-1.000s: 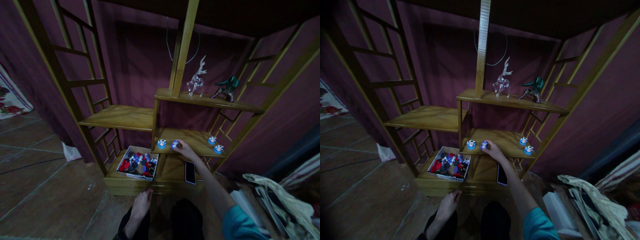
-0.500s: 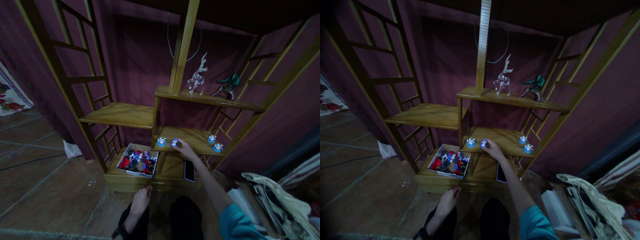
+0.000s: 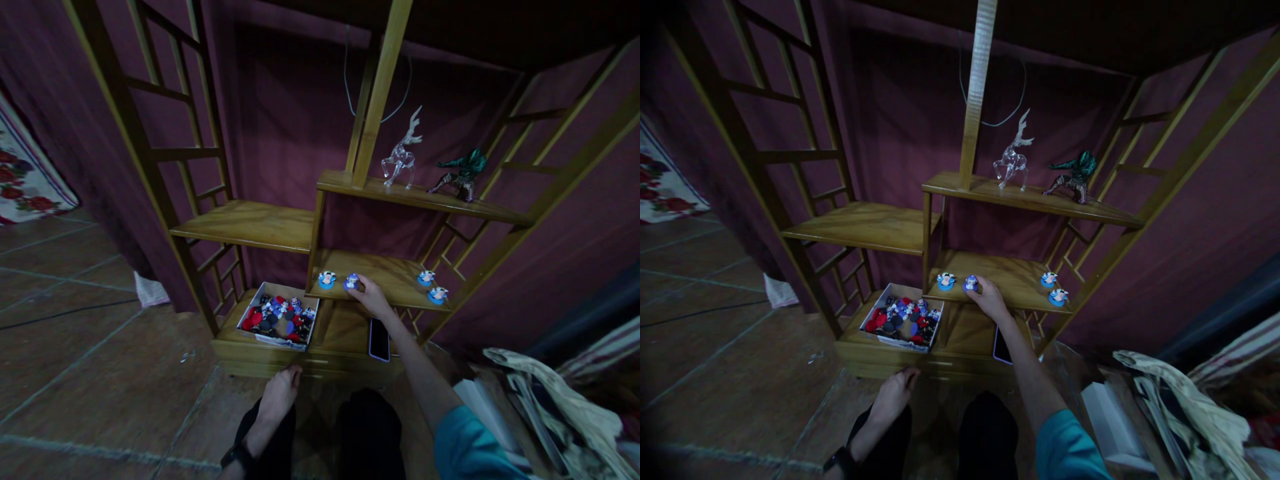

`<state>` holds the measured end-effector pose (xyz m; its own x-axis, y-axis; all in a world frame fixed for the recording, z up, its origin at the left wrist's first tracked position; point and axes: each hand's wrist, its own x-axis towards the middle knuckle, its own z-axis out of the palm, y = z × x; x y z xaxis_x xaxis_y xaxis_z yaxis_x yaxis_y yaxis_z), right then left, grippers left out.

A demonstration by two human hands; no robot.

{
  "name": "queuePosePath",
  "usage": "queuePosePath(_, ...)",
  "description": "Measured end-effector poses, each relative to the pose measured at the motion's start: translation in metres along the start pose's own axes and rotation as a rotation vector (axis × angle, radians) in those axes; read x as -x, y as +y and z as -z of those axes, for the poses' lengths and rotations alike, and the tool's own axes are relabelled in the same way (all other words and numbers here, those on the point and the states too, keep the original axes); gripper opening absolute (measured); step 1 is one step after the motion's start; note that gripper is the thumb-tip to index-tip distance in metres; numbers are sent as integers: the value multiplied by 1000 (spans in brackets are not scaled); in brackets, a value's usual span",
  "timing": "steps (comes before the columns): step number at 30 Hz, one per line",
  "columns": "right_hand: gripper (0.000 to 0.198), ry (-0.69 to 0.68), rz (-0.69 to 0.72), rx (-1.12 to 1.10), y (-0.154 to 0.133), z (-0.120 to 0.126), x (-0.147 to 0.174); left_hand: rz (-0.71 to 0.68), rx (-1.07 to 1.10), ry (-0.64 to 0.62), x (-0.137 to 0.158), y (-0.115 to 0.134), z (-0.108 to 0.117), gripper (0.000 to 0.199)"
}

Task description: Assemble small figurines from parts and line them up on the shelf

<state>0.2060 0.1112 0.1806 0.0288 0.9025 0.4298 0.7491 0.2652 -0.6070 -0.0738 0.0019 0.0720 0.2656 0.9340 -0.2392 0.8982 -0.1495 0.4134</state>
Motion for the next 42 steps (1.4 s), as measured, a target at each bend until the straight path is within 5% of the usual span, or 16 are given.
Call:
queuePosePath(9, 55, -24, -8, -49, -5, 4, 4, 20, 196, 85, 0, -14, 5, 26)
queuePosePath(15, 55, 124, -38, -150, 2, -3, 13, 55, 419, 217, -21, -19, 13, 21)
queuePosePath(23, 55, 207, 17, 3, -9, -7, 26, 251, 1442, 447, -103, -65, 35, 13)
queuePosePath(28, 41, 443, -33, -101, -22, -14, 51, 435, 1823, 678, -144, -81, 58, 17)
queuePosePath(31, 31, 488, -56, -39, -29, -39, 93, 437, 1906, 724, -165, -87, 64, 17)
queuePosePath(36, 27, -20, -96, -135, -34, -120, 154, 577, 2024, 667, -187, -100, 63, 18)
queuePosePath(38, 30, -112, -103, -199, -31, -154, 155, 580, 2090, 563, -191, -102, 65, 18)
queuePosePath(42, 37, -126, -125, -260, -20, -207, 117, 474, 2159, 565, -193, -104, 76, 17)
